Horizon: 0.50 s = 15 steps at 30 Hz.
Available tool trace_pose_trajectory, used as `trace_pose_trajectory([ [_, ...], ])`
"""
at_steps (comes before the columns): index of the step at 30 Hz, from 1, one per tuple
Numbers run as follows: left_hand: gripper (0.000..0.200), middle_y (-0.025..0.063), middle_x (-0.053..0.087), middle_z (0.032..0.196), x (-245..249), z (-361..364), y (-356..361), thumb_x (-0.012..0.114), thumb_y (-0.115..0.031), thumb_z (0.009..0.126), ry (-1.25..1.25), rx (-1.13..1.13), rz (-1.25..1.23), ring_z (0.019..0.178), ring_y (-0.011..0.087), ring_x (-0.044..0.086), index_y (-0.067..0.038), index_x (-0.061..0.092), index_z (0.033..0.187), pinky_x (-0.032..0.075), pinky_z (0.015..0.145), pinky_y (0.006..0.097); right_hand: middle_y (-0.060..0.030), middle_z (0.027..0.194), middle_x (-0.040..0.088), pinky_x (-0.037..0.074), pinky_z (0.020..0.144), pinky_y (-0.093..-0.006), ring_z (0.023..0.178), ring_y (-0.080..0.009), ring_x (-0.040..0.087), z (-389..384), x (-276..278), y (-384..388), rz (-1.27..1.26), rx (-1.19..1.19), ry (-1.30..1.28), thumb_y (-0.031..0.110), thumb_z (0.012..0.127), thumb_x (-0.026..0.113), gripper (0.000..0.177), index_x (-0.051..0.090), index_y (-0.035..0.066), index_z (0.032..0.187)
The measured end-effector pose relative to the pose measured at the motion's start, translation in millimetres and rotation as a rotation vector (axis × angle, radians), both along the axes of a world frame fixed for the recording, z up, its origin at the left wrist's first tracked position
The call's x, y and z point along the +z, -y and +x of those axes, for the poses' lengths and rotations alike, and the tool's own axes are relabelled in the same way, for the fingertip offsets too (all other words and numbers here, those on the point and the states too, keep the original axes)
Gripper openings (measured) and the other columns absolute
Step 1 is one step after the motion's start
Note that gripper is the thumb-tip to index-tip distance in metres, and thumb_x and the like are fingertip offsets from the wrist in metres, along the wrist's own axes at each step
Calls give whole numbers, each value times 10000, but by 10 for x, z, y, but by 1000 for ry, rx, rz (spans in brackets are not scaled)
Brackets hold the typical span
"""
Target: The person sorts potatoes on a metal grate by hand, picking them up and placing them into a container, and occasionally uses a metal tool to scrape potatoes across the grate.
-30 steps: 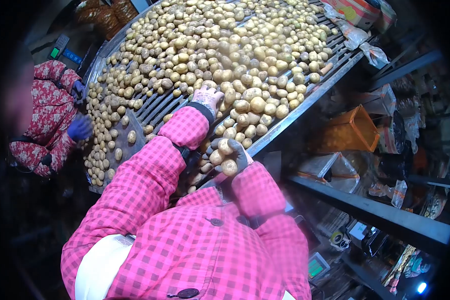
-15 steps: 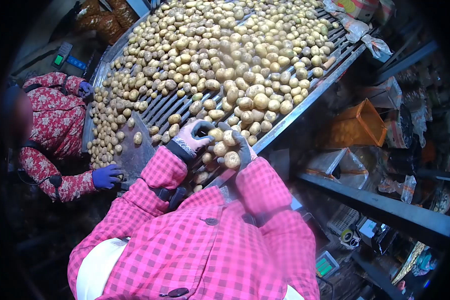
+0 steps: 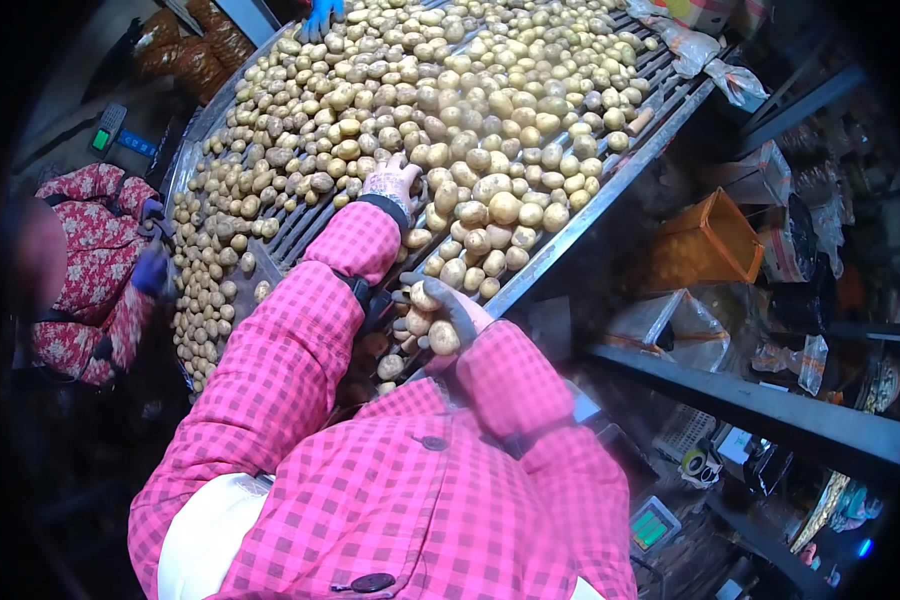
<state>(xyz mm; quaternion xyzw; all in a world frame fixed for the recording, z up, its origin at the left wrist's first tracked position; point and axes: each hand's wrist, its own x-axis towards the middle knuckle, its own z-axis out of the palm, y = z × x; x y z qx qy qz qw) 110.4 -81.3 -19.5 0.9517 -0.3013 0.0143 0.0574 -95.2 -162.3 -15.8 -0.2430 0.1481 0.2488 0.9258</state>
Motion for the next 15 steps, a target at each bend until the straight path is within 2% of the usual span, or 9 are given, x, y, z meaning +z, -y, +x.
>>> trace_pose_trajectory([
  [2, 402, 119, 545, 1066, -25, 2, -57, 655, -184, 679, -268, 73, -90, 1021, 296, 518, -155, 570, 1071, 422, 888, 381, -130, 1232, 480, 482, 736, -370, 931, -236, 555, -5, 0, 2, 5, -34, 42, 468, 825, 546, 708, 287, 94, 1367],
  [4, 368, 130, 593, 1006, -150, -86, -250, 689, -176, 701, -344, 101, -552, 955, 248, 572, -82, 567, 1035, 455, 847, 333, -155, 1294, 411, 483, 726, -379, 972, -256, 551, 18, 26, 44, -98, -120, 63, 498, 812, 553, 773, 221, 112, 1393],
  [6, 323, 115, 604, 981, -24, -344, -433, 676, -138, 753, -632, 261, -994, 907, 174, 573, -41, 547, 1033, 459, 813, 297, -156, 1368, 315, 499, 676, -428, 1011, -324, 533, 7, 14, 63, 64, -213, 12, 530, 809, 543, 764, 174, 237, 1410],
  [8, 282, 93, 601, 955, 455, -801, -439, 648, -93, 788, -758, 448, -1073, 868, 134, 563, -29, 531, 1036, 457, 802, 282, -154, 1375, 308, 515, 610, -390, 1013, -347, 533, 30, -25, 88, 225, -254, 99, 534, 820, 521, 732, 179, 261, 1407],
  [9, 230, 80, 609, 924, 66, -813, -537, 639, -107, 794, -572, 204, -1027, 840, 137, 569, -36, 549, 993, 458, 798, 283, -138, 1338, 370, 519, 558, -352, 1007, -331, 546, 29, -31, 103, 213, -269, 59, 542, 829, 494, 702, 202, 260, 1402],
  [10, 187, 84, 617, 906, 250, -971, -532, 626, -123, 800, -707, 120, -919, 843, 154, 580, -32, 578, 957, 456, 800, 288, -138, 1338, 370, 519, 558, -352, 1007, -331, 546, 18, -54, 116, 211, -266, 62, 542, 829, 494, 702, 202, 260, 1402],
  [12, 177, 106, 620, 894, 354, -1104, -457, 617, -140, 800, -575, 37, -678, 842, 182, 594, -30, 602, 938, 455, 802, 296, -119, 1273, 449, 522, 561, -343, 1005, -315, 558, 14, -163, 163, 404, -91, 185, 556, 828, 478, 689, 223, 268, 1400],
  [14, 244, 131, 624, 874, 219, -889, -315, 628, -187, 776, -361, 13, -792, 844, 237, 608, -31, 608, 962, 461, 798, 312, -112, 1222, 490, 527, 553, -341, 982, -319, 576, -127, -186, 209, 238, -109, 117, 512, 863, 457, 633, 225, 278, 1404],
  [15, 295, 143, 613, 916, 231, -763, -206, 640, -200, 763, -377, 101, -745, 879, 260, 596, -40, 592, 1007, 458, 810, 329, -113, 1216, 492, 528, 552, -344, 974, -323, 578, -151, -170, 222, 312, -116, 130, 497, 868, 461, 621, 231, 278, 1402],
])
